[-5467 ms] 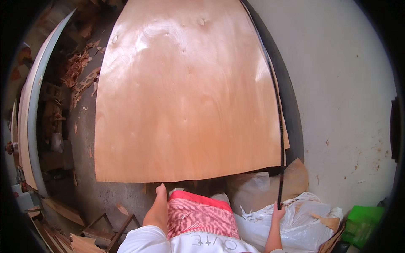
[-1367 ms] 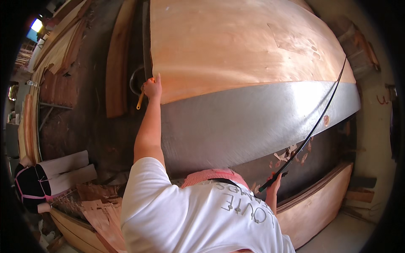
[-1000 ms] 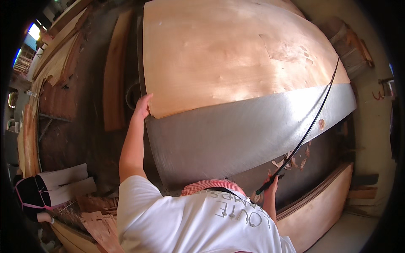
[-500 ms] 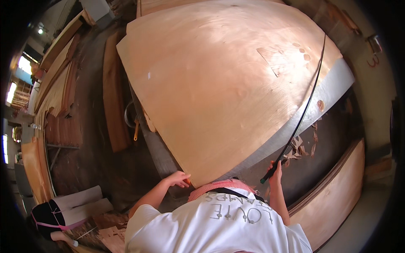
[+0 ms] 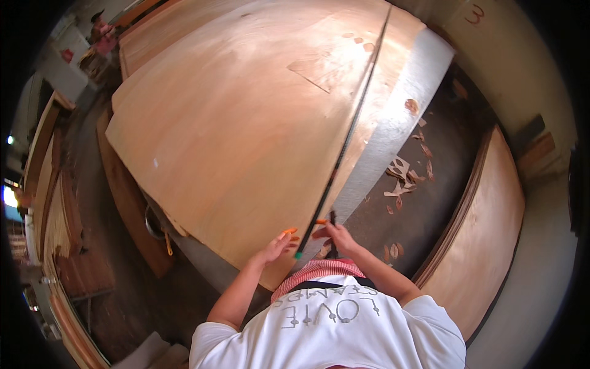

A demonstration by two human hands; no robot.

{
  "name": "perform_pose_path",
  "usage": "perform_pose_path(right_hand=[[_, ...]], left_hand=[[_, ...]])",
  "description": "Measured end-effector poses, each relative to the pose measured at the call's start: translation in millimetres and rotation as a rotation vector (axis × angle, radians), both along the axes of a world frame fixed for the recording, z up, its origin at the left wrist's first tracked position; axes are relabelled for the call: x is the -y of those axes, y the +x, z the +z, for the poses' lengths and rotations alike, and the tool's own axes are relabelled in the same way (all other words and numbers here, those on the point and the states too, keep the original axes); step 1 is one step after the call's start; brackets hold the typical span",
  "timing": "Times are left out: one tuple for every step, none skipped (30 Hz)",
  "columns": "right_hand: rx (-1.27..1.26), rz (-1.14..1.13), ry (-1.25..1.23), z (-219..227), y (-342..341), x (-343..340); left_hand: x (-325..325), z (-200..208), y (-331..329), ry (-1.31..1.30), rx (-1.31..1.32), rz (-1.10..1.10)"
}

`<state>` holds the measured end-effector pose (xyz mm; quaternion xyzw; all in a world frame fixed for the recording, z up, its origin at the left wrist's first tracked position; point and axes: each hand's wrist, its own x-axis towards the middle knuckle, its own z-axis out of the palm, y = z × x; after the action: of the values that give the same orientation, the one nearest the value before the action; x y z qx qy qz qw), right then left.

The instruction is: The person uses a utility knife and a flexible ruler to cut thin wood veneer sheets along curved lines. They repeatedly score the veneer, snap off cut sections, and stack the pieces. The process is repeated on multiple veneer sheets throughout the clip.

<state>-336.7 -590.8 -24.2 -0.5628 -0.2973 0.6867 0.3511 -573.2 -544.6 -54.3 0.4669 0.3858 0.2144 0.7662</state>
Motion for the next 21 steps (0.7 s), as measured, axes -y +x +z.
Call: perform_pose_path(right_hand=[[0.122,0.129,-0.002,14.8,0.5,1.8],[0.104,0.126,0.018,20.0,1.8,7.5],[0.112,0.159,0.061,8.8,11.1,16.0],[0.12,0.191,0.106,-1.9,21.7,25.1],[0.182,0.164,0.086,-2.1,31.8,32.4],[0.243,0.124,0.064,-0.1,47.8,41.2],[0.302,0.083,0.041,-1.0,64.8,52.4],[0.321,0.004,0.038,-18.9,85.6,66.2],[0.522,-0.043,0.041,-45.0,107.6,84.1],[0.489,-0.046,0.025,-64.9,118.8,84.7],[0.48,-0.093,-0.046,-64.0,138.3,95.4],[0.465,-0.141,-0.105,-60.0,156.8,103.6],[0.475,-0.183,-0.032,-65.0,173.2,107.9],[0.487,-0.227,0.04,-71.0,188.8,112.6],[0.502,-0.276,0.11,-76.3,205.0,116.7],[0.502,-0.229,0.114,-72.9,217.0,105.4],[0.513,-0.189,0.105,-58.9,227.4,96.7],[0.543,-0.175,0.081,-46.6,244.4,94.5],[0.576,-0.163,0.05,-39.7,260.2,93.6],[0.588,-0.145,0.025,-38.2,276.4,96.7],[0.602,-0.117,0.006,-37.0,292.8,99.6]], left_hand=[[-6.1,8.7,9.0,-0.238,0.056,-0.073],[-11.1,13.1,18.4,-0.478,0.105,-0.143],[-18.6,7.7,15.9,-0.449,-0.033,-0.204],[-27.6,-3.6,10.2,-0.353,-0.142,-0.247],[-35.8,-16.7,-2.9,-0.257,-0.257,-0.269],[-49.9,-22.6,-13.9,-0.156,-0.372,-0.303],[-66.4,-19.5,-26.3,-0.048,-0.539,-0.201],[-84.2,-12.8,-37.1,0.067,-0.701,-0.098],[-106.8,5.2,-44.4,0.193,-0.921,-0.05],[-119.0,-24.1,-104.3,0.61,-1.126,0.114],[-131.3,-1.2,-85.0,0.682,-1.341,0.116],[-143.9,39.2,-58.5,0.768,-1.557,0.132],[-149.3,53.6,-36.4,0.814,-1.522,0.184],[-153.9,64.5,-11.2,0.861,-1.481,0.232],[-159.2,71.9,13.8,0.909,-1.435,0.278],[-160.0,53.9,17.7,0.93,-1.289,0.27],[-162.8,29.5,20.6,0.944,-1.132,0.249],[-161.7,21.8,57.3,0.83,-1.102,0.112],[-151.7,16.1,105.7,0.709,-1.072,-0.015],[-140.3,18.6,155.7,0.637,-1.036,-0.17],[-123.6,22.4,199.4,0.726,-0.963,-0.307]])
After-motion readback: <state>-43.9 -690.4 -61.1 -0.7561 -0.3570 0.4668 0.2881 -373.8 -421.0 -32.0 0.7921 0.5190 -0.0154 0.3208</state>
